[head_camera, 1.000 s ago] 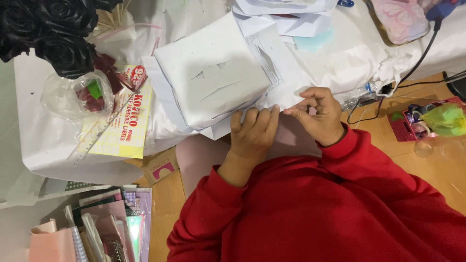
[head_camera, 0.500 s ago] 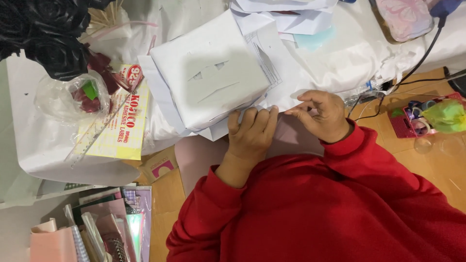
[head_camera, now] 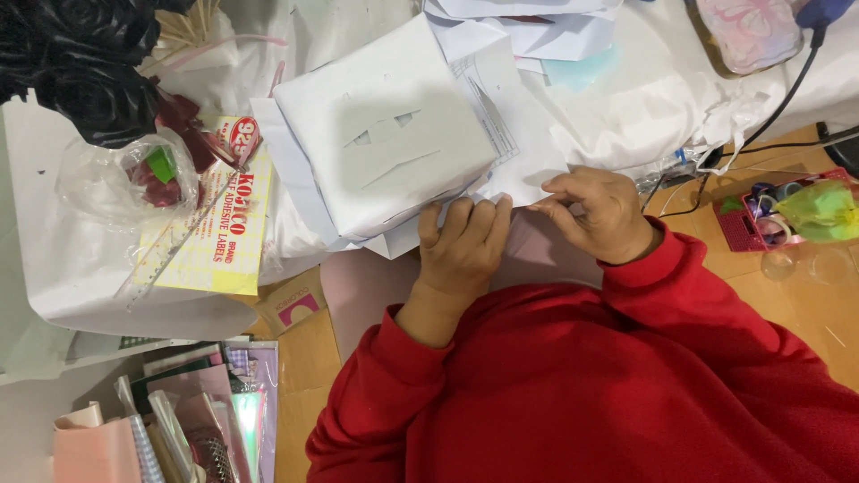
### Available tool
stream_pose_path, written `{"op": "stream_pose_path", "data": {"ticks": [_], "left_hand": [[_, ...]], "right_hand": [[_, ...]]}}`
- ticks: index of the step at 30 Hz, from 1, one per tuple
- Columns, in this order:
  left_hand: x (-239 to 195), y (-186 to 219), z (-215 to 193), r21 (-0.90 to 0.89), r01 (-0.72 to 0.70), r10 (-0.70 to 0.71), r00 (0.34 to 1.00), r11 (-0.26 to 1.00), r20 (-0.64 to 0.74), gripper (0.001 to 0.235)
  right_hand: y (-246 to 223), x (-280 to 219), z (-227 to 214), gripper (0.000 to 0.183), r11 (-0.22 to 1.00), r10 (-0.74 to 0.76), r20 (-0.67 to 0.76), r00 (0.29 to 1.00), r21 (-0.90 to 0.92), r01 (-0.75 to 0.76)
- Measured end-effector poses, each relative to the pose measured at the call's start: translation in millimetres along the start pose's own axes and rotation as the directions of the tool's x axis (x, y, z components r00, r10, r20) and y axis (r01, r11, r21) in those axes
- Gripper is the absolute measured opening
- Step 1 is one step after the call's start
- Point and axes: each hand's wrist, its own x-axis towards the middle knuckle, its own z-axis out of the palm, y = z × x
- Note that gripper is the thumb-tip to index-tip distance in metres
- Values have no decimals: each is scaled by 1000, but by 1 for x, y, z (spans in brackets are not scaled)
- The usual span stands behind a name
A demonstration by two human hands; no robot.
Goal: The person folds and assembles white paper boxes from pre-cut templates. They fold the side flaps, tuck tabs into slots, and secure the structure by hand. The person handles multiple sheets, separates them, and stacks the finished boxes on the table.
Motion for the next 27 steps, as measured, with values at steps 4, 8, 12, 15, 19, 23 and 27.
{"op": "stream_pose_path", "data": {"ticks": [4,8,12,15,19,23,27], "left_hand": [[-1,0,0,-5,0,0,1000,1000,8,18],[-3,0,1,-5,-11,11,1000,1000,21,16],[-1,-1,-2,-17,-16,16,999,1000,39,13],[-7,0,1,-12,-16,16,999,1000,41,11],[-9,0,4,-19,-20,20,999,1000,41,11],[-6,-1,1,-8,-25,25,998,1000,59,11],[-6,-1,2,4,-23,23,998,1000,63,11]], "right_hand": [[-2,3,-3,24,1000,0,27,1000,-1,1],[-2,3,-4,24,1000,16,72,997,-20,-15],[-3,5,-9,26,998,22,124,992,-56,-15],[-7,8,-14,25,997,25,143,989,-75,-14],[-9,12,-16,25,993,6,178,984,-115,15],[-9,14,-20,28,990,23,219,975,-138,7],[-5,9,-23,30,992,47,226,973,-129,-18]]}}
